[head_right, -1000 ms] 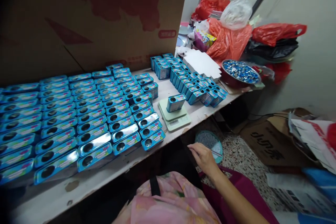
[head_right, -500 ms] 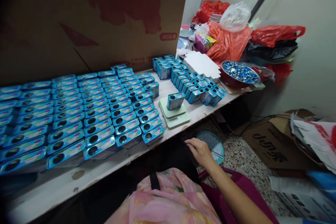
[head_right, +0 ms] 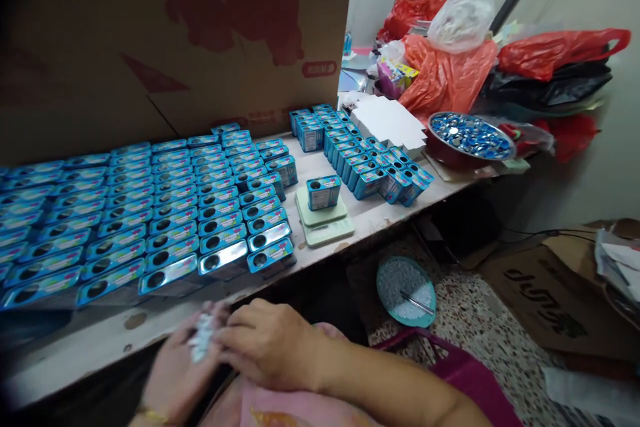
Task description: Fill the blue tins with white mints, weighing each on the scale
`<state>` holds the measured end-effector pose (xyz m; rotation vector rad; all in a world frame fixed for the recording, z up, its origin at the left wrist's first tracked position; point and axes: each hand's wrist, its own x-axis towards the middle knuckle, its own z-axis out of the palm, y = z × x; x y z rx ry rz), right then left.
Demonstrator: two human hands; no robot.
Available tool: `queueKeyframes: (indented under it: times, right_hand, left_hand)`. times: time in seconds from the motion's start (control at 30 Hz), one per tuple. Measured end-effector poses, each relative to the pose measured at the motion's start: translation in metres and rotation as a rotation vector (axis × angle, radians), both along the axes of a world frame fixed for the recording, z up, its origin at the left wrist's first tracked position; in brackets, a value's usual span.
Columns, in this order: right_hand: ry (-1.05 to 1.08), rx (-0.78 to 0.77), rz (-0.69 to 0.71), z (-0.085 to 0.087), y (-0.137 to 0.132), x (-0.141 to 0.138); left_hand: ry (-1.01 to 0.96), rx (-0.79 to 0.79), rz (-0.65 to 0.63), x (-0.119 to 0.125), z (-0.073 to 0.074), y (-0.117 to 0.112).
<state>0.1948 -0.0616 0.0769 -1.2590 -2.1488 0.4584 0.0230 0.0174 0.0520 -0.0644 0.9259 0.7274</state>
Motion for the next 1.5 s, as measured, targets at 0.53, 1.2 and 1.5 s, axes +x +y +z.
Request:
queueKeyframes:
  times: [0.53, 1.2, 1.5]
  right_hand:
    - [-0.282, -0.139, -0.078, -0.025, -0.010, 0.104]
    - [-0.010, 0.102, -0.443, 0.027, 0.093, 0.198]
    - [0.116, 0.150, -0.479, 0.027, 0.103, 0.211]
  left_hand:
    - [-0.278, -0.114, -0.213, 0.150, -0.040, -0.024]
    - [-0.068, -0.157, -0.266, 0.168, -0.043, -0.015]
    - [-0.034, -0.167, -0.265, 0.162, -0.039, -0.015]
